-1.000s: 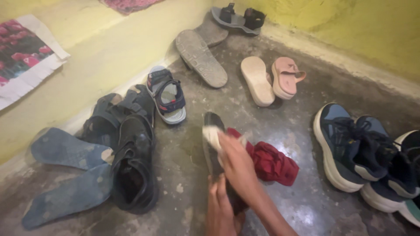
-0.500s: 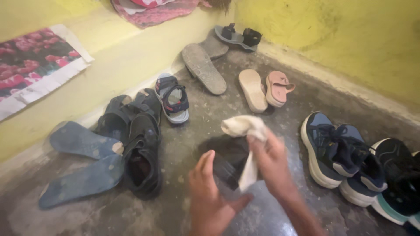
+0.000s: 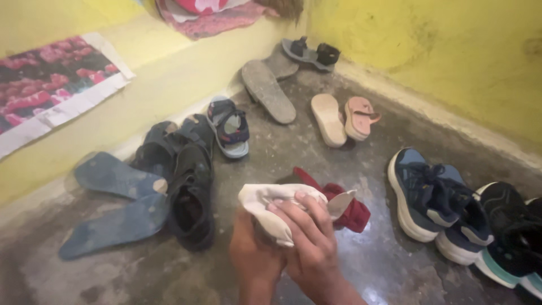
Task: The person wipes a black shoe using a red cloth and then a white cloth, rubbing the surface repeatedly to clean it. The shoe is held in one hand while the other hand scrubs the exterior.
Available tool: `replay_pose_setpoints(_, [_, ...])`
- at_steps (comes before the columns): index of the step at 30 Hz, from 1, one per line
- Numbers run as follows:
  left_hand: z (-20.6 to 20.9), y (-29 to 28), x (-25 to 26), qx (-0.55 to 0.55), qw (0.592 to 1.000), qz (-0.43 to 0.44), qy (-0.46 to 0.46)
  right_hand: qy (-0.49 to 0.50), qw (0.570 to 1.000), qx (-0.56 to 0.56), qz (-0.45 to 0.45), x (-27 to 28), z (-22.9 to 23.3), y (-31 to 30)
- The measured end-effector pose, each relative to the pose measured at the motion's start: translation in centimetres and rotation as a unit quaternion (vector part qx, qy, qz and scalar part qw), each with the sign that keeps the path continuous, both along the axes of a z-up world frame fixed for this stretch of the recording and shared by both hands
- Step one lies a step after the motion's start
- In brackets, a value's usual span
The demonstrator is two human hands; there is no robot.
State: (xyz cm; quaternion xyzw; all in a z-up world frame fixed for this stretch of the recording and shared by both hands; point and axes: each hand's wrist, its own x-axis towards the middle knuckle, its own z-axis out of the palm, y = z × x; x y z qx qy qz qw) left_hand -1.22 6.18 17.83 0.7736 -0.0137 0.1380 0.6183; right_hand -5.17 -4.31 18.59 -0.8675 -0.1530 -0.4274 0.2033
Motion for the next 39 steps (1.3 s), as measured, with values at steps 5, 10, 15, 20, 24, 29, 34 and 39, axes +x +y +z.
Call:
replay_pose_setpoints(5, [-0.9, 1.7, 2.0, -0.1, 0.993, 0.058, -0.017, 0.046, 0.998, 0.036, 0.03, 1.2, -4.9, -0.1])
replay_pose_setpoints(10, [-2.8, 2.1, 3.0, -0.108, 0.992, 0.042, 0.049, 0.077, 0.994, 0.028, 0.074, 3.6, -0.1, 1.4])
replay_pose_setpoints(15, [-3.2, 2.8, 2.9, -0.064, 0.997, 0.01, -0.029, 0.251, 0.963, -0.064, 0.075, 8.8, 9.2, 3.7])
replay_pose_setpoints(20, [-4.2, 2.9, 3.6, -0.101, 0.991, 0.08, 0.03, 0.09, 0.977, 0.0, 0.193, 8.5, 7.8, 4.3])
replay_pose_setpoints(24, [-5.6, 4.2, 3.7, -0.163, 0.983, 0.062, -0.064, 0.067, 0.973, 0.087, 0.205, 6.9, 0.9, 3.7])
replay_pose_setpoints(29, [-5.9, 5.8, 4.2, -0.335, 0.942, 0.006, 0.0, 0.05, 0.965, 0.148, 0.21, 7.6, -5.4, 2.8])
replay_pose_setpoints(34, [-5.9, 6.3, 4.7, -0.366, 0.929, 0.043, 0.039, 0.058, 0.991, 0.081, 0.094, 5.5, -13.2, 0.2])
replay_pose_setpoints(39, [-7.1, 6.1, 4.2, -0.383, 0.923, 0.032, 0.017, 0.283, 0.953, 0.1, -0.047, 1.1, -17.5, -5.9])
